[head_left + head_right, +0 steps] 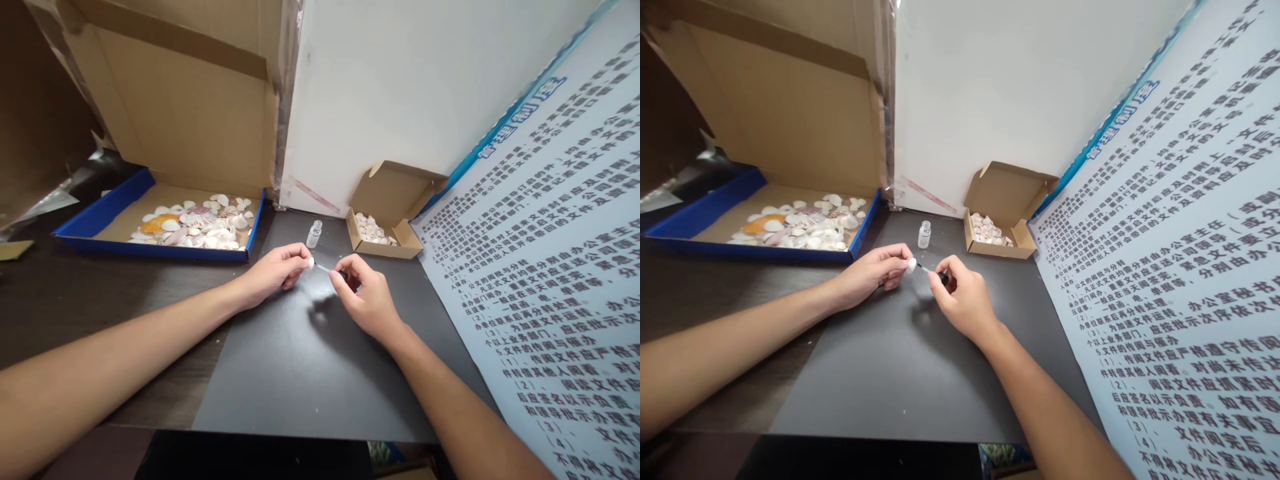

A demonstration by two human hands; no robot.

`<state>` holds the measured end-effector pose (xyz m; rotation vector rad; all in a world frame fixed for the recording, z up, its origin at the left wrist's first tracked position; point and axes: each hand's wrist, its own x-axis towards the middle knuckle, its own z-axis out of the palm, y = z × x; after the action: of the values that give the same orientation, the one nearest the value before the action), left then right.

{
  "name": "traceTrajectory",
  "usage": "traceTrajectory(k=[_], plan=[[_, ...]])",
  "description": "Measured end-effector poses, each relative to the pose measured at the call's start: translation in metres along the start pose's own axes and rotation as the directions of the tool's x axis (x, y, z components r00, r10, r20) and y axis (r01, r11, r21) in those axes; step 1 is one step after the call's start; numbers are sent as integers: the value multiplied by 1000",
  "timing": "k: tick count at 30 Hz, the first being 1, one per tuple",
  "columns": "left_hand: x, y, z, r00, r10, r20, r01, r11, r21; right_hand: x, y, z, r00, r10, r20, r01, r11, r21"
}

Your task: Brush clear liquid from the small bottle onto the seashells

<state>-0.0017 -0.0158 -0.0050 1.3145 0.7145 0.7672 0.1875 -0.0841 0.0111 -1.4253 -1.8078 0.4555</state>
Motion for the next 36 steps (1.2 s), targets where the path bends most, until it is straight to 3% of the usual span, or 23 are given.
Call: traceTrajectory(k=[7, 20, 26, 33, 36], plan=[[0, 0, 0, 1000, -9, -3, 9, 1000, 7, -2, -1, -1, 999, -42, -16, 42, 998, 54], [0, 4, 0, 995, -95, 16, 96, 994, -55, -2, -1, -1, 999, -14, -32, 15, 999, 35], [-1, 5, -1, 995, -91, 33, 93, 994, -63, -2, 0, 1, 999, -26, 45, 22, 996, 83], [1, 3, -2, 995, -86, 50, 88, 995, -44, -2, 2, 3, 997, -68, -41, 75, 978, 192], [1, 2, -3, 995, -89, 50, 91, 995, -41, -2, 2, 2, 998, -55, -38, 60, 988, 145]])
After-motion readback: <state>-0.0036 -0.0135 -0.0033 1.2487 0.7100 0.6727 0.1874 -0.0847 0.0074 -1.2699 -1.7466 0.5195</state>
